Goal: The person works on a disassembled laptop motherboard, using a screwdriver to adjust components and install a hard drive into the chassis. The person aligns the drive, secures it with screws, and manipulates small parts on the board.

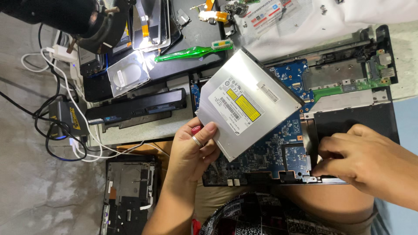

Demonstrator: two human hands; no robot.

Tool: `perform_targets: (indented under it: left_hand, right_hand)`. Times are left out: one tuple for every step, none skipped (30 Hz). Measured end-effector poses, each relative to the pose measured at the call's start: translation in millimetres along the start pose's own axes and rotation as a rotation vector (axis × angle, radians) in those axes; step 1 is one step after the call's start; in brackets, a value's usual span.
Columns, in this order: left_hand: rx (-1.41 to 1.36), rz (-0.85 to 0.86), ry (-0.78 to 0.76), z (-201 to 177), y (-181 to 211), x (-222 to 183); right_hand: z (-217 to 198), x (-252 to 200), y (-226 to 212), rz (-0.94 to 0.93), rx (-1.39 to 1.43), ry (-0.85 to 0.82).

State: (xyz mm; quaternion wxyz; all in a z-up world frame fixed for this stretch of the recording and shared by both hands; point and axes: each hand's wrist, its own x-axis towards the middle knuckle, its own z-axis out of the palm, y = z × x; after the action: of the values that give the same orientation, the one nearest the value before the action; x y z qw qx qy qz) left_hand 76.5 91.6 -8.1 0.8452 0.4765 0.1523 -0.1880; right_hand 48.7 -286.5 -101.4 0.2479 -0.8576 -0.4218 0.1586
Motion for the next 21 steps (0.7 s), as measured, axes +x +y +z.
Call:
perform_targets:
  left_hand:
    - [0.006, 0.002, 0.008, 0.1, 0.0, -0.1]
    - [0.002, 0.005, -0.002, 0.2, 0.1, -0.2]
    - [-0.002, 0.009, -0.013, 0.4, 0.2, -0.1]
    - [-0.006, 0.012, -0.024, 0.5, 0.3, 0.0]
    - [-0.005, 0.009, -0.027, 0.6, 0.5, 0.2]
    - [-0.004, 0.007, -0.029, 0.4, 0.6, 0.3]
    - [-0.003, 0.003, -0.031, 0.0, 0.7, -0.2]
    - [-0.002, -0.001, -0.032, -0.4, 0.7, -0.9]
    - [0.0, -0.004, -0.035, -0.6, 0.6, -1.0]
    - [0.001, -0.007, -0.039, -0.6, 0.5, -1.0]
    - [0.002, -0.006, -0.06, -0.4, 0.7, -0.6]
    - [0.002, -0.004, -0.081, 0.0, 0.7, -0.3]
    - [0.003, -0.002, -0.1, 0.4, 0.5, -0.2]
    - [0.018, -0.01, -0.098, 1.5, -0.4, 0.2]
    - [0.035, -0.017, -0.096, 3.3, -1.5, 0.7]
    - [0.052, -0.024, -0.093, 6.1, -3.0, 0.8]
    - [0.09, -0.049, -0.097, 10.3, -5.2, 1.9]
    - [0.128, -0.074, -0.1, 15.7, -8.2, 2.7]
    - [0.163, -0.095, -0.102, 22.1, -12.2, 3.6]
    - [0.287, -0.121, -0.115, 29.8, -17.2, 5.6]
    - [0.41, -0.146, -0.124, 39.2, -23.9, 8.0]
  right_hand:
    - [-2.6, 0.9, -0.4, -0.015, -0.009, -0.025]
    - [-5.6, 2.2, -1.1, -0.006, -0.037, -0.067]
    - [-8.9, 3.7, -1.5, 0.003, -0.066, -0.109]
    - [-11.5, 5.2, -2.5, 0.013, -0.096, -0.151]
    - [-13.7, 6.4, -2.8, -0.018, -0.106, -0.133]
    - [-14.8, 6.7, -2.3, -0.048, -0.116, -0.115]
    - [-13.5, 6.5, -1.6, -0.078, -0.124, -0.097]
    - [-9.4, 5.9, -0.5, -0.078, -0.161, -0.078]
    - [-3.3, 4.2, 1.0, -0.076, -0.201, -0.057]
    - [3.3, 1.1, 2.9, -0.075, -0.241, -0.037]
    - [9.1, -3.0, 5.0, -0.044, -0.259, -0.076]
    - [14.8, -7.2, 5.8, -0.013, -0.277, -0.115]
    - [19.3, -10.8, 5.8, 0.017, -0.294, -0.154]
    - [21.3, -12.9, 4.7, -0.004, -0.249, -0.063]
    - [20.1, -13.3, 3.1, -0.024, -0.205, 0.03]
    - [15.0, -13.3, 1.0, -0.045, -0.161, 0.122]
    - [7.8, -16.0, -6.0, 0.083, 0.026, 0.274]
    - [-1.4, -18.3, -12.0, 0.209, 0.213, 0.424]
    - [-13.1, -19.2, -14.7, 0.331, 0.4, 0.572]
    - [-26.4, -17.9, -8.3, 0.383, 0.664, 0.605]
    - [-41.0, -14.9, 4.3, 0.43, 0.931, 0.629]
